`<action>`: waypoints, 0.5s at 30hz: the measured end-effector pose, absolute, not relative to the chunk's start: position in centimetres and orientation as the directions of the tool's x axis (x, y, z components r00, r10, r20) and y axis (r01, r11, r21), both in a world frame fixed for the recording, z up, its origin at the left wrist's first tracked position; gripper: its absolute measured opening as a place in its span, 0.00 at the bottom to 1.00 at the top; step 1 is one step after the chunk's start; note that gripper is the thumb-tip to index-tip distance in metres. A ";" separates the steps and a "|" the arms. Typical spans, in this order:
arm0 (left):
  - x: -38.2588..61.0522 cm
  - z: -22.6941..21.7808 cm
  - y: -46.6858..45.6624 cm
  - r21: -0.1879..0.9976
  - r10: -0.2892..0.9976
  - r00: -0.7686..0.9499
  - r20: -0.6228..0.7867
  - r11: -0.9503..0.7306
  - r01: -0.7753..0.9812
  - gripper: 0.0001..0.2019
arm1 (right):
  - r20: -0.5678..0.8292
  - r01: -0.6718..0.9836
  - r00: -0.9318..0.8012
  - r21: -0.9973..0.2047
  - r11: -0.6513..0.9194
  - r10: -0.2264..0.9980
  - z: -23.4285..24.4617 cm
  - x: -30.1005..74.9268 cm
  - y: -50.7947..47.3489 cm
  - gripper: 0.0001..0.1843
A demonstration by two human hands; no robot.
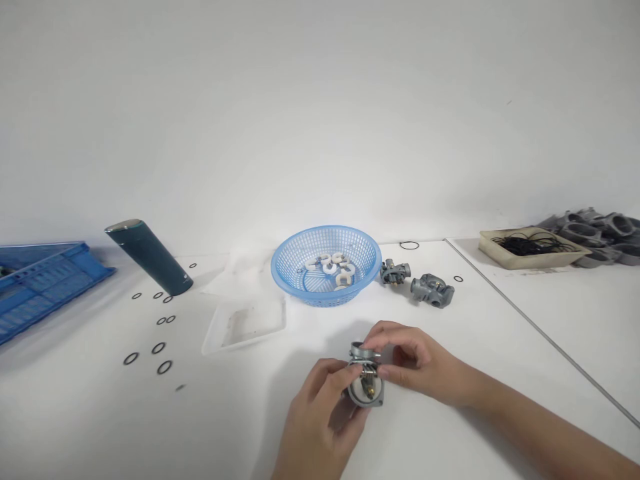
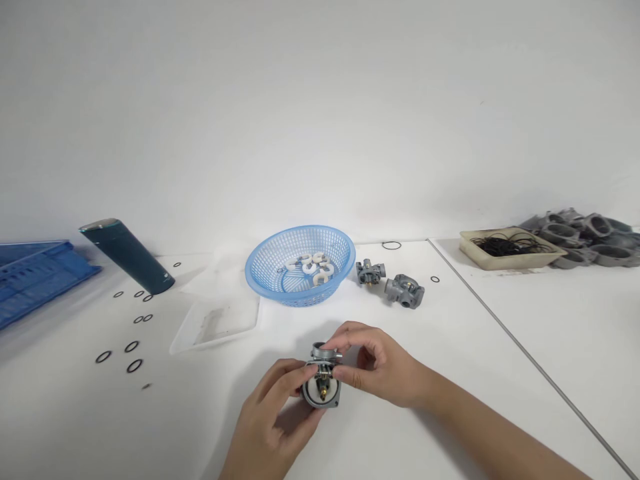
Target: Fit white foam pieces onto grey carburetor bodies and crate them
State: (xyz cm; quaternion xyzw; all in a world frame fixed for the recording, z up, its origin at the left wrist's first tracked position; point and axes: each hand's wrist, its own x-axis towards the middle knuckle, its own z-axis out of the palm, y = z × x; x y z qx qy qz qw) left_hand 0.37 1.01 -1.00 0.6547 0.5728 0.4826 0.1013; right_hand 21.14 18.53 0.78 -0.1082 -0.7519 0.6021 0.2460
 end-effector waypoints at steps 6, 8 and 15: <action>0.4 -1.2 1.1 0.696 0.852 -0.124 0.508 -0.321 0.642 0.28 | 0.248 -0.127 -0.850 -0.952 0.278 0.464 0.8 21.1 18.5 0.17; 0.4 -1.3 1.1 0.697 0.850 -0.123 0.512 -0.327 0.639 0.28 | 0.249 -0.121 -0.850 -0.950 0.288 0.464 0.9 21.0 18.5 0.16; 0.6 -1.5 1.1 0.769 0.882 -0.181 0.436 -0.261 0.584 0.24 | 0.268 -0.103 -0.851 -0.928 0.357 0.451 0.7 21.8 18.3 0.28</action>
